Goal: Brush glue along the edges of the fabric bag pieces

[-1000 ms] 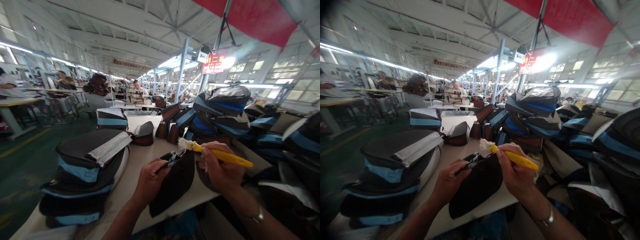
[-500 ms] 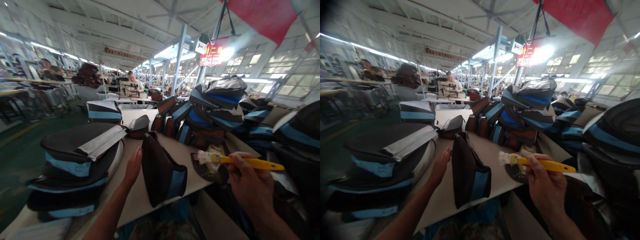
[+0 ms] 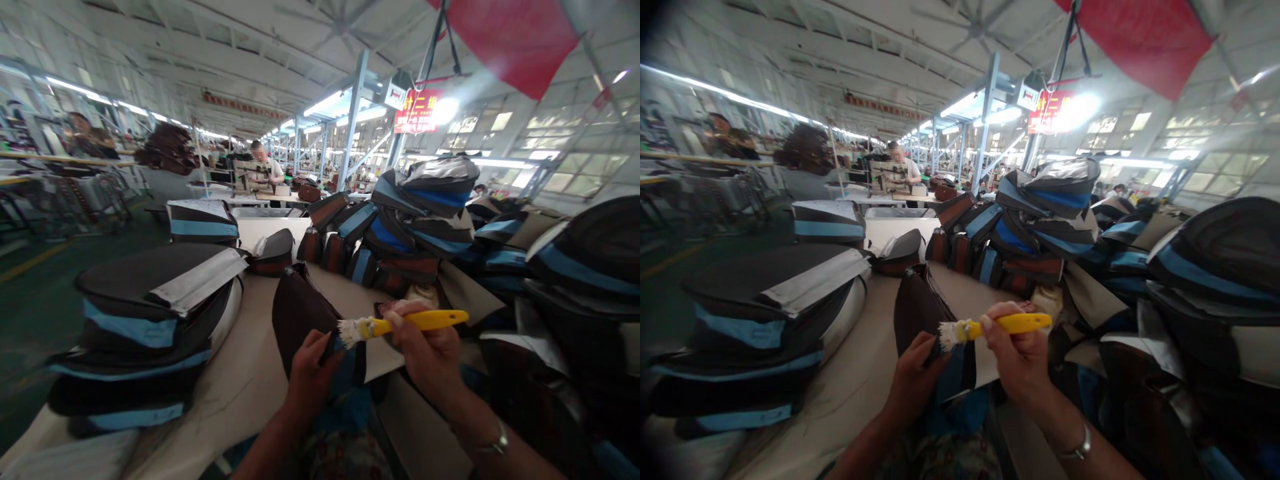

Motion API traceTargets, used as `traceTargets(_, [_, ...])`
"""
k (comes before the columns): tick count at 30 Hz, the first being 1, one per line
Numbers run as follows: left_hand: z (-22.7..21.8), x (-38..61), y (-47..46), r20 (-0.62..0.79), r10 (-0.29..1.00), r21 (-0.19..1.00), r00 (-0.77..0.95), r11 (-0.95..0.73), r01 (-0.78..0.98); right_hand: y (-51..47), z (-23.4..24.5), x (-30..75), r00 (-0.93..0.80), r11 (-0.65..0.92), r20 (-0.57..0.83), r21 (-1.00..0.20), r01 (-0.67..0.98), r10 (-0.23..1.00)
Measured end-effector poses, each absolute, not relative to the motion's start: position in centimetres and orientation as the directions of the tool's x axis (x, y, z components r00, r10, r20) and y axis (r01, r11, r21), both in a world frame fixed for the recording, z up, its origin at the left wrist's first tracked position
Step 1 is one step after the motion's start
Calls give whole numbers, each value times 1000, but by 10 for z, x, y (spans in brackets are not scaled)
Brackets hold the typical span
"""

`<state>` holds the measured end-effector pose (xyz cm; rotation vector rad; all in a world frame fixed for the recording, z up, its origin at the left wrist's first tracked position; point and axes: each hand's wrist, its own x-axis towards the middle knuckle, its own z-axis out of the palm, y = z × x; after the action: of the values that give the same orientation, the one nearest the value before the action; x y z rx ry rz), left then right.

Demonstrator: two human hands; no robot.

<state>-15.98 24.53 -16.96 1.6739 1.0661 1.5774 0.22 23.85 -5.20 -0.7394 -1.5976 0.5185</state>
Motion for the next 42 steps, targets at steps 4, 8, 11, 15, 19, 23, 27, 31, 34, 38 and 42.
traceTargets(4, [-147,-171,235,499,866,863,-4,-497,88,255,-43,-1,-397,738,623,-597,315,674])
traceTargets(8, [-138,-180,227,463,885,880,44,-465,95,258,-18,16,-485,760,602,-369,535,634])
traceTargets(11, [-133,-182,228,439,896,892,66,-443,93,247,-6,18,-475,818,693,-310,484,543])
traceTargets(15, [-127,-184,230,435,899,897,47,-437,66,243,-7,10,-650,906,640,-205,370,410])
traceTargets(19, [-128,-186,230,415,905,904,97,-422,70,247,-6,19,-606,837,594,-243,491,529])
traceTargets(23, [-131,-191,233,424,900,897,100,-433,87,246,-8,26,-526,829,667,-272,488,529])
traceTargets(27, [-128,-194,234,470,874,847,121,-485,216,252,-11,32,-549,792,614,-224,568,568])
traceTargets(31, [-129,-184,233,673,728,512,132,-587,626,249,11,32,-373,719,707,-275,638,601])
traceTargets(34, [-131,-169,233,777,578,107,250,-511,853,240,27,17,-322,735,729,-354,579,604])
traceTargets(38, [-128,-157,229,766,529,-51,366,-518,854,243,24,-2,-494,759,606,-320,566,624])
traceTargets(42, [-128,-157,227,761,523,-73,384,-519,851,253,17,3,-640,736,457,-51,675,618])
